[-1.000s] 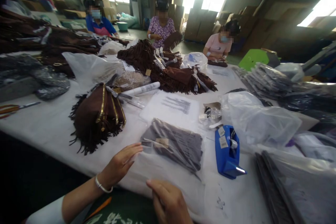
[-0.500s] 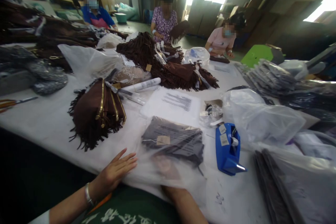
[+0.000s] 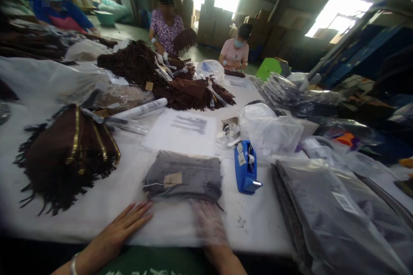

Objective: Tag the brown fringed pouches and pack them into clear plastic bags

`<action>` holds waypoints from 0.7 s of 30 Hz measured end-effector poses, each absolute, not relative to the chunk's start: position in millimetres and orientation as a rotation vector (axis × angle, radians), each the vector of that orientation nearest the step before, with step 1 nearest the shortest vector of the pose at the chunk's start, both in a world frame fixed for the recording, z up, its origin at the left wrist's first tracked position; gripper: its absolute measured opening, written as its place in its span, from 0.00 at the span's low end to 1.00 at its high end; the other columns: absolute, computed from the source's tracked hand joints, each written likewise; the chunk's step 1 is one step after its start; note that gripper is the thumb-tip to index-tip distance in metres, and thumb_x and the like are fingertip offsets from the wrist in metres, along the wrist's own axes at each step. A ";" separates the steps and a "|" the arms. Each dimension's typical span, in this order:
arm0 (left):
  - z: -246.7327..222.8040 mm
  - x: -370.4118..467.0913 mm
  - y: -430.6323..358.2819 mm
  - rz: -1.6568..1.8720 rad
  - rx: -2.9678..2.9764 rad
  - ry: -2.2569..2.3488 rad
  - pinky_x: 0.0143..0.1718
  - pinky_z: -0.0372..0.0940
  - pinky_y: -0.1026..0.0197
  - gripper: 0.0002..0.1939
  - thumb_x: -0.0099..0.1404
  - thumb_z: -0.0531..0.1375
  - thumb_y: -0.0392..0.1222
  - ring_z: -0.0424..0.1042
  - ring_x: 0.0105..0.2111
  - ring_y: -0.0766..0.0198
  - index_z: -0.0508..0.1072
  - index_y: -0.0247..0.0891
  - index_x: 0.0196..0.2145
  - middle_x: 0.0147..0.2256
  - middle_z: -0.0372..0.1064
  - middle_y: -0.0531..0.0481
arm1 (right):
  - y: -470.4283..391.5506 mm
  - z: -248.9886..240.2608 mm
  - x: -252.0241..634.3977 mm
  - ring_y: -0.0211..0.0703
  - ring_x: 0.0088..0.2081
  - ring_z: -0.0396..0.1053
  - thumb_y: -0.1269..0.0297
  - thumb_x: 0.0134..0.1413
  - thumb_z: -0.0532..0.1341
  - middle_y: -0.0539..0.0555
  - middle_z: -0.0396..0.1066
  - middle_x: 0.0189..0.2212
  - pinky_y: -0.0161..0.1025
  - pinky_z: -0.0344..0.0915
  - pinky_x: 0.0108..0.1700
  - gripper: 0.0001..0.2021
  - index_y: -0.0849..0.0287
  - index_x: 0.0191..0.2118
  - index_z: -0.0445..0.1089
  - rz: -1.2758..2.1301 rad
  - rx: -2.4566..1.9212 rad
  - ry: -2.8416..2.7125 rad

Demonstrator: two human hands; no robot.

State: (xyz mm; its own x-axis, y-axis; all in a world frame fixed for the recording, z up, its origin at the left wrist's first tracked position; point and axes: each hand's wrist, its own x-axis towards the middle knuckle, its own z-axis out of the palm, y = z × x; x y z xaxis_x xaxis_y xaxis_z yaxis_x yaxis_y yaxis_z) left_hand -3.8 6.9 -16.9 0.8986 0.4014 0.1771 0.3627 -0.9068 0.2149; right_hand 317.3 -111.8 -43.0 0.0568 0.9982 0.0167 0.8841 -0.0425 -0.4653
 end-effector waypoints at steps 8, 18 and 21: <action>-20.6 -10.0 10.7 0.428 2.894 0.725 0.58 0.58 0.53 0.36 0.58 0.47 0.24 0.59 0.58 0.58 0.53 0.47 0.62 0.60 0.55 0.51 | -133.5 -15.9 296.4 0.57 0.62 0.50 0.64 0.58 0.54 0.56 0.51 0.63 0.55 0.57 0.58 0.27 0.52 0.63 0.52 0.468 -1.895 -2.020; 37.1 13.7 21.5 0.693 2.300 1.089 0.59 0.58 0.51 0.17 0.65 0.55 0.47 0.65 0.54 0.55 0.69 0.46 0.52 0.55 0.64 0.52 | -174.4 19.4 315.5 0.55 0.61 0.54 0.70 0.55 0.57 0.54 0.58 0.60 0.54 0.61 0.58 0.30 0.51 0.63 0.52 0.126 -1.883 -1.780; 72.3 43.8 5.1 0.691 2.168 0.876 0.57 0.61 0.52 0.15 0.66 0.55 0.42 0.65 0.53 0.56 0.69 0.47 0.51 0.53 0.66 0.50 | -166.3 0.7 320.1 0.54 0.61 0.54 0.73 0.54 0.52 0.52 0.58 0.60 0.55 0.60 0.58 0.24 0.51 0.57 0.64 0.175 -1.870 -1.661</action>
State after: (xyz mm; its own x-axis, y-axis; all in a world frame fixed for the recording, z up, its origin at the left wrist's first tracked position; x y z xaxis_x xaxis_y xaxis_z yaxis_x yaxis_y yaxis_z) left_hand 43.8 5.1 72.3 0.6311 0.7462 0.2116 0.3800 -0.5353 0.7543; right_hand 320.1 -166.3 0.7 0.1990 0.9333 0.2989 0.8504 -0.0129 -0.5259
